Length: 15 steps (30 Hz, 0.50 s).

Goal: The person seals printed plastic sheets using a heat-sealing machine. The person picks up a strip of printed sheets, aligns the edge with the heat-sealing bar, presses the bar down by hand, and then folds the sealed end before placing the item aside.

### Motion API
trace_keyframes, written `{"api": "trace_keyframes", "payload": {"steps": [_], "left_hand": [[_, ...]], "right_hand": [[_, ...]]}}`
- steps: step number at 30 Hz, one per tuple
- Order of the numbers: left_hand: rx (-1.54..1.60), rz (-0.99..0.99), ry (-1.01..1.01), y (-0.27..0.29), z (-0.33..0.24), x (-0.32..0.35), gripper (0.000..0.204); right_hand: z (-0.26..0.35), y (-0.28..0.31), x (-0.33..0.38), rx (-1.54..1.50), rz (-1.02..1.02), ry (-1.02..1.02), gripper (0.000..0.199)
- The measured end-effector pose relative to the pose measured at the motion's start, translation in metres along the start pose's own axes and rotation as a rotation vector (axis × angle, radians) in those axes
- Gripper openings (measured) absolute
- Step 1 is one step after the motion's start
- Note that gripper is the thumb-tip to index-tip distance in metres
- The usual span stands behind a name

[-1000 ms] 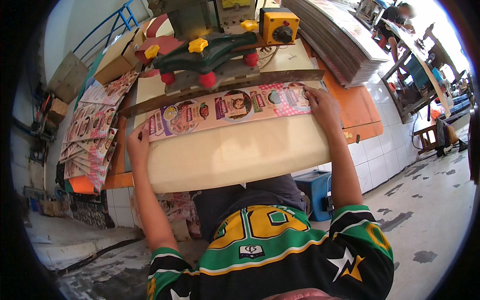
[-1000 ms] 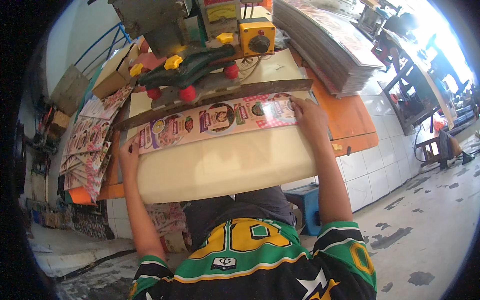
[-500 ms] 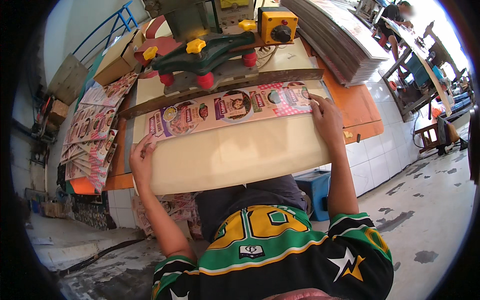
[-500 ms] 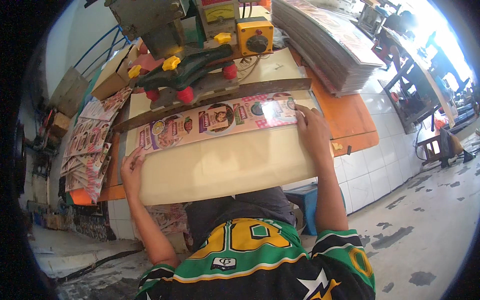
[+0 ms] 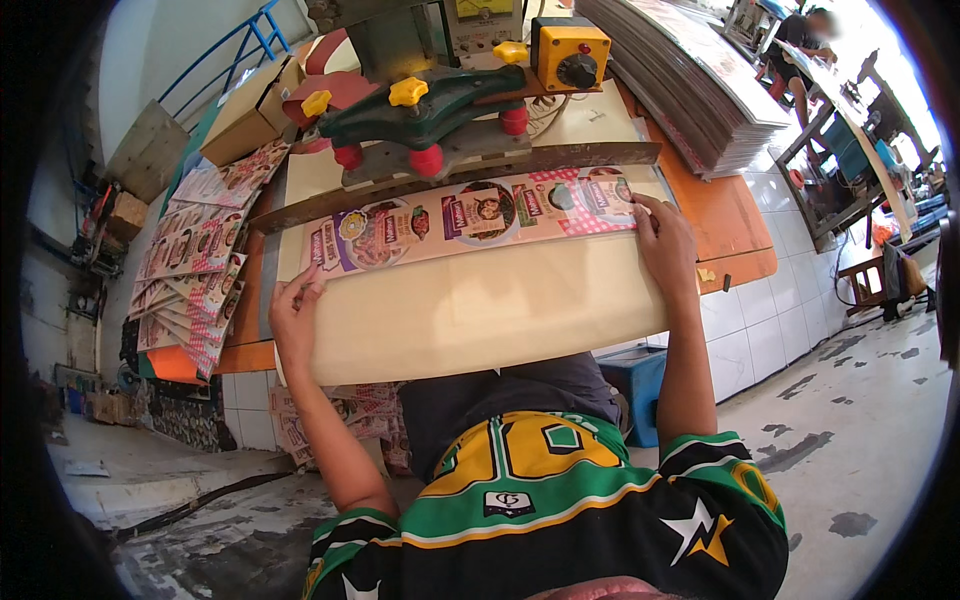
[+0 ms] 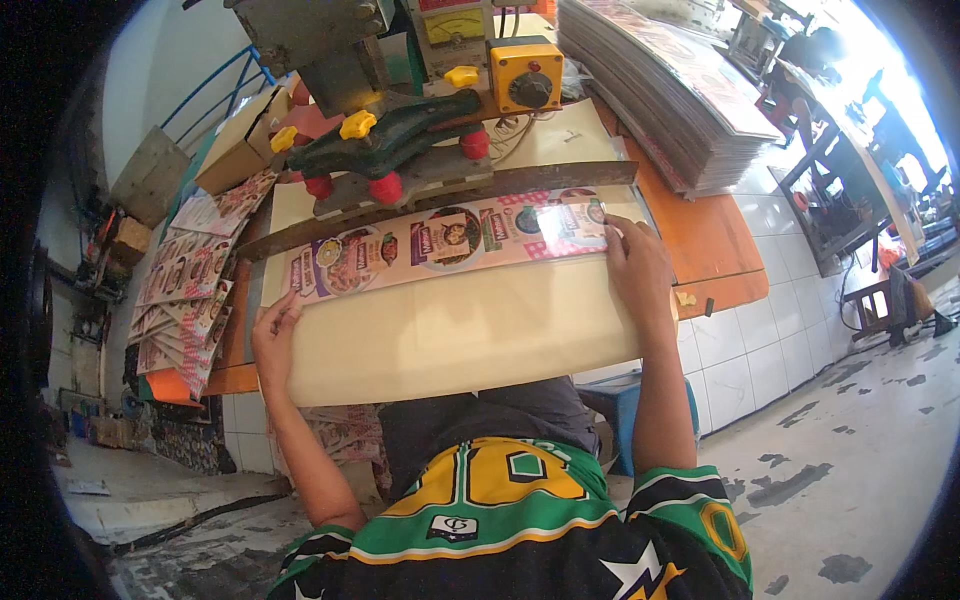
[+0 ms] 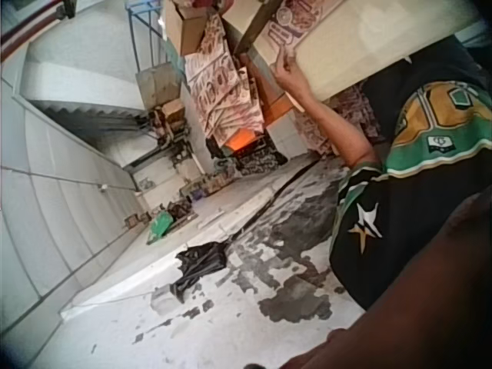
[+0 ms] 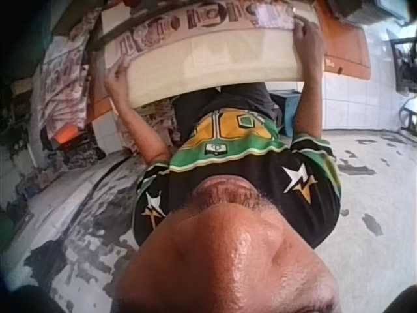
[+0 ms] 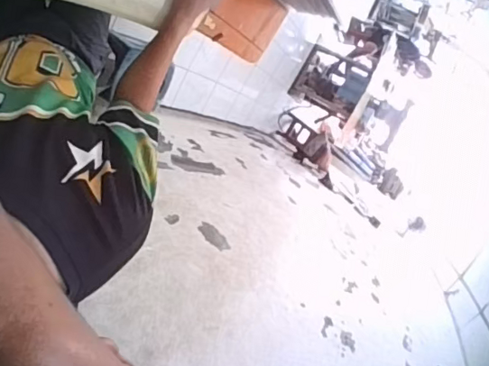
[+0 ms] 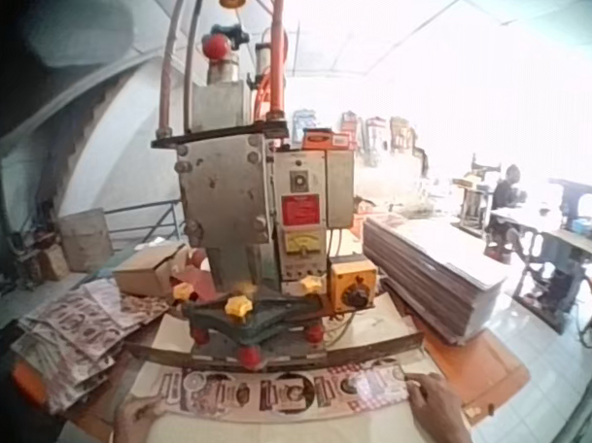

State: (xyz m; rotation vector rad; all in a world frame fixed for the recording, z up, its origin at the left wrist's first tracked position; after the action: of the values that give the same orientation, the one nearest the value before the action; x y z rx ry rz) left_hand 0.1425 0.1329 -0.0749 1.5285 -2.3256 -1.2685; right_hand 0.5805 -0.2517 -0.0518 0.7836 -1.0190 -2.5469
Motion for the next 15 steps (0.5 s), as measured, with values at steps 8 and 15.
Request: {"api": "trace_keyframes", "payload": {"steps": [8, 15], "left_hand": [[0.013, -0.011, -0.001, -0.0009, 0.0049, 0.0005, 0.035], [-0.012, 0.005, 0.010, -0.0007, 0.0012, -0.0005, 0.035]], "right_hand": [[-0.0017, -0.0001, -0.0024, -0.046, 0.110, -0.019, 0.025], [-0.0023, 0.0006, -0.0009, -0.099, 0.073, 0.013, 0.025]]}}
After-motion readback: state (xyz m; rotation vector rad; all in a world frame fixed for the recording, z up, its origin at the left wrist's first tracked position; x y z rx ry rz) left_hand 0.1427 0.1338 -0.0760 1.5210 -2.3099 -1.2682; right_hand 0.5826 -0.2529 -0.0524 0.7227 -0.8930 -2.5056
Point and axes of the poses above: each hand's wrist, its own x-axis away from the middle knuckle, its own y-axis out of the back of the hand, z = x × y, the point moved 10 cm from there along -x, towards the middle knuckle, and after that the axes turned 4 degrees about -y, right-handed, at the moved point
